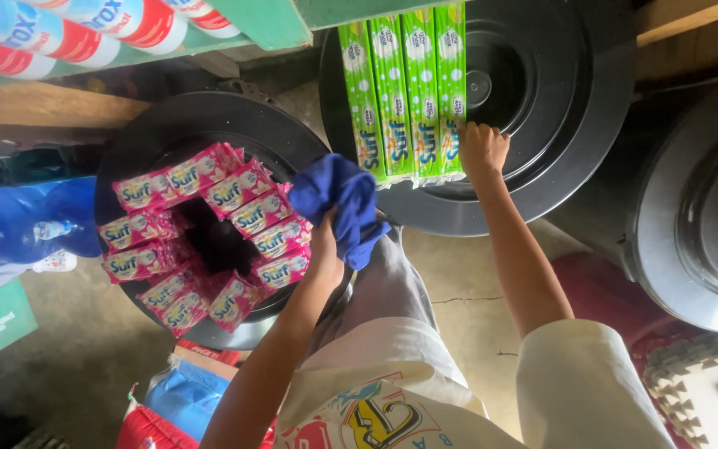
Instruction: Wiping down and organizing detergent packets on a storage shelf.
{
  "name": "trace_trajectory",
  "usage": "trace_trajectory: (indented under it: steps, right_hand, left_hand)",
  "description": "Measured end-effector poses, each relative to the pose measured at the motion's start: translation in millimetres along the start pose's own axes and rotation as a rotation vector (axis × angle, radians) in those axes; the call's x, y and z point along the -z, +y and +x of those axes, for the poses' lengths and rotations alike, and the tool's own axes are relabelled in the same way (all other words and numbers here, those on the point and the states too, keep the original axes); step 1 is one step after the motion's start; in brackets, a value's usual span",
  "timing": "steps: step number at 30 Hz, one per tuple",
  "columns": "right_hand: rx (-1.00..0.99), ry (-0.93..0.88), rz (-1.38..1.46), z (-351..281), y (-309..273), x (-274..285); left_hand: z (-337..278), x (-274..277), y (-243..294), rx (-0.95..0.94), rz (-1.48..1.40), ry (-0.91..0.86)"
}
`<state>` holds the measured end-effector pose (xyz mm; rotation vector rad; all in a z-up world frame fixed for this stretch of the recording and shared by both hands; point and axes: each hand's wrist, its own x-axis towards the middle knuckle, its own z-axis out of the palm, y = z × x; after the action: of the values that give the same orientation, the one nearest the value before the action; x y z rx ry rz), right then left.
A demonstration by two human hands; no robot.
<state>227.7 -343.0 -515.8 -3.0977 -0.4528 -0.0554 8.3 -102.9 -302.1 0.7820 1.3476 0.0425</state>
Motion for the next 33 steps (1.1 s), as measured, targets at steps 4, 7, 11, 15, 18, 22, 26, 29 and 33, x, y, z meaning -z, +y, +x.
trace_trajectory:
  steps: [4, 7, 11, 15, 18, 22, 26, 29, 33]
  right_hand:
    - [-0.031, 0.176, 0.223, -5, -44, 67]
    - [-0.121, -0.063, 1.016, -16, -125, 149]
    - [-0.2, -0.619, 1.843, -54, -206, 204]
    - [-0.098, -0.535, 1.886, -49, -291, 309]
    - [-0.111, -0.475, 1.848, -48, -342, 374]
    - [0.432, -0.444, 1.71, -20, -406, 484]
    - [0.6, 0.222, 1.612, 63, -478, 571]
    - [0.637, 0.358, 1.359, 110, -524, 610]
    - [0.564, 0.2, 1.277, 153, -518, 623]
  left_hand:
    - [-7, -8, 13, -0.048, 0.119, -0.129]
    - [-25, -16, 62, -0.269, 0.253, -0.146]
    - [-49, 17, 134, -0.501, 0.561, -0.232]
    - [-77, 66, 185, -0.607, 0.307, -0.188]
    - [-7, 124, 194, -0.182, -0.529, -0.491]
    - [-39, 200, 242, -0.282, -0.695, -0.608]
    - [-66, 244, 291, -0.368, -0.702, -0.524]
    - [-103, 263, 316, -0.457, -0.667, -0.522]
    - [-131, 282, 342, -0.524, -0.662, -0.695]
